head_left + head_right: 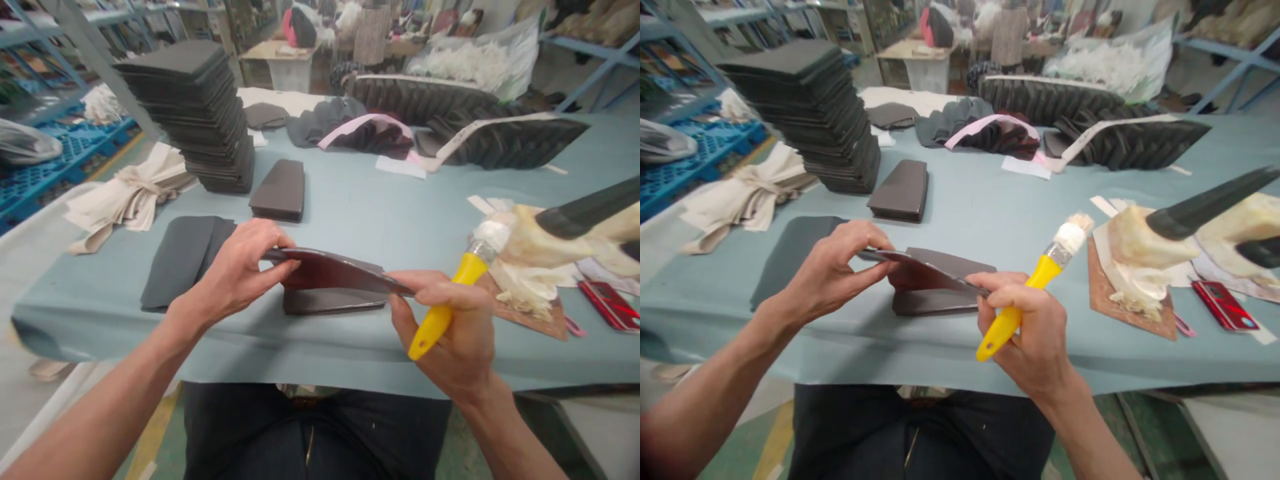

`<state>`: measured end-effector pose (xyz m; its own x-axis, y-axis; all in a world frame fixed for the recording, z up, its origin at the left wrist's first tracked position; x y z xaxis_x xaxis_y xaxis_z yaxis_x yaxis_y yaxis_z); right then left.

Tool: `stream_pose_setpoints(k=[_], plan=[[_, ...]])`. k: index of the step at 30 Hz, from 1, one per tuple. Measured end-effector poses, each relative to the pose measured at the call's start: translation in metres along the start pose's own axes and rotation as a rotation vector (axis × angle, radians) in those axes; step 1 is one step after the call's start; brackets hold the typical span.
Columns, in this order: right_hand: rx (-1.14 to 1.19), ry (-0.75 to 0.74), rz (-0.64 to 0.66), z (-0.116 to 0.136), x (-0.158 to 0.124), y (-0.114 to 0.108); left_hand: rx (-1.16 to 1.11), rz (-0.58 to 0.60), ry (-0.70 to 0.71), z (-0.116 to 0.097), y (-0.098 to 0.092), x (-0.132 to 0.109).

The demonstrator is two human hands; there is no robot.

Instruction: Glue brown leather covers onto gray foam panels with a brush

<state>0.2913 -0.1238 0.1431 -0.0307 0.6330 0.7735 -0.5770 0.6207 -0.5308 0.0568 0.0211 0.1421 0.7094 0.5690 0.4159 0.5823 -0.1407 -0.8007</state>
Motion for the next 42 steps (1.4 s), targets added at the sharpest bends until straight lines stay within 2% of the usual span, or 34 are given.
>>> stream_pose_setpoints(k=[4, 7, 10, 15, 24, 32, 36, 42], plan=[[0.021, 0.084, 0.037, -0.008, -0.021, 0.0, 0.08, 0.001, 0.138, -0.03, -0.004, -0.032], [0.071, 0.156, 0.031, -0.011, -0.034, 0.002, 0.117, -0.014, 0.12, -0.045, 0.001, -0.055], [0.14, 0.202, -0.012, -0.013, -0.046, 0.001, 0.118, -0.018, 0.058, -0.05, 0.006, -0.071], [0.243, 0.209, -0.034, -0.024, -0.062, -0.001, 0.102, -0.113, -0.021, -0.042, 0.007, -0.084], [0.199, 0.235, -0.042, -0.034, -0.079, 0.003, -0.026, -0.177, -0.043, -0.033, 0.017, -0.088], [0.077, 0.277, -0.019, -0.038, -0.078, 0.005, -0.177, -0.174, -0.09, -0.022, 0.024, -0.088], [-0.029, 0.273, -0.026, -0.037, -0.078, 0.006, -0.226, -0.175, -0.086, -0.021, 0.026, -0.079], [-0.104, 0.4, -0.05, -0.048, -0.093, 0.009, -0.254, -0.245, 0.018, -0.027, 0.027, -0.059]])
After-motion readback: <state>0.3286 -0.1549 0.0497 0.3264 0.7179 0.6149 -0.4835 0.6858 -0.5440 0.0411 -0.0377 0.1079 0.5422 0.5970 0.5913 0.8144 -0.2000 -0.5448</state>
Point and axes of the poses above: each hand's wrist, its own x-axis towards the middle knuckle, its own y-axis out of the palm, z = x × y, the point moved 5 cm from there along x, towards the middle knuckle, and after that the axes turned 4 degrees about -x, right-handed, at the moved point
